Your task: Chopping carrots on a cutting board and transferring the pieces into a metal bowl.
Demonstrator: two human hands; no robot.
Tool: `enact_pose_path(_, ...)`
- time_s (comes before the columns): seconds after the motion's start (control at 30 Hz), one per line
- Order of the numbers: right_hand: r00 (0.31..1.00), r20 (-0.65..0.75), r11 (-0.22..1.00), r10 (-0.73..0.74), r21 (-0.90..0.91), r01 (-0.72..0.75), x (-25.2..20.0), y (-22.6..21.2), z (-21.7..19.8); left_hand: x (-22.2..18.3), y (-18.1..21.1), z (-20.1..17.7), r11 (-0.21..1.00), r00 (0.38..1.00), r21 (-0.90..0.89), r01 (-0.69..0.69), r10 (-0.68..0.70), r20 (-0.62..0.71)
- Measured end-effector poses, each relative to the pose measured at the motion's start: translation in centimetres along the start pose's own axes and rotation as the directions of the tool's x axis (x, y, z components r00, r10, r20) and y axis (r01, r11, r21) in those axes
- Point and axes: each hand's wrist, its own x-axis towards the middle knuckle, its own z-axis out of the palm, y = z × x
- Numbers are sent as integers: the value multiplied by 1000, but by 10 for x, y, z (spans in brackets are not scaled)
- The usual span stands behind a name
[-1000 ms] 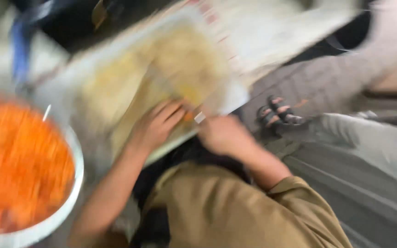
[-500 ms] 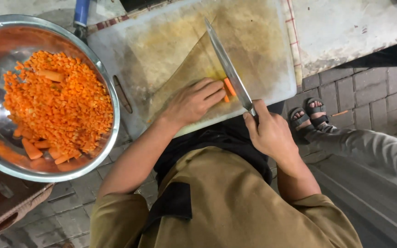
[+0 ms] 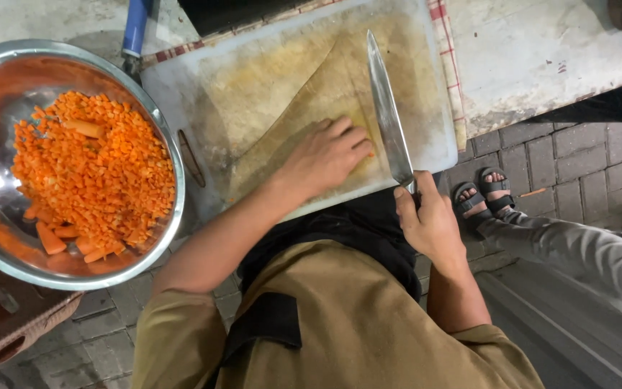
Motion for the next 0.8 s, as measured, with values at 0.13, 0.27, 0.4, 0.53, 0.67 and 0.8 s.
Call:
enact_pose_path(0.13, 1000, 13, 1000, 16, -23, -16, -1, 11, -3, 3, -11, -24, 992, 994, -128, -1, 15, 109)
enact_pose_path(0.27, 999, 16, 999, 35, 5, -35, 5, 16, -4, 18, -13, -27, 992, 983, -107, 62, -42, 180)
enact_pose_path(0.4, 999, 34, 998, -18, -66, 20, 6, 21, -5, 12, -7, -54, 983, 999, -175, 52, -52, -1)
enact_pose_path(0.53, 996, 86, 986, -22, -165, 36, 5, 19, -7, -26, 2, -46, 981, 976, -140, 132, -153, -156)
enact_pose_path(0.67, 983, 121, 914, -135, -369, 171, 12, 19, -10, -20, 20, -20, 989, 963, 29, 146, -136, -234)
enact_pose_path(0.8, 970, 156, 862, -186, -447, 238, 16, 15, -16, 4, 18, -12, 991, 951, 24, 129, -117, -285)
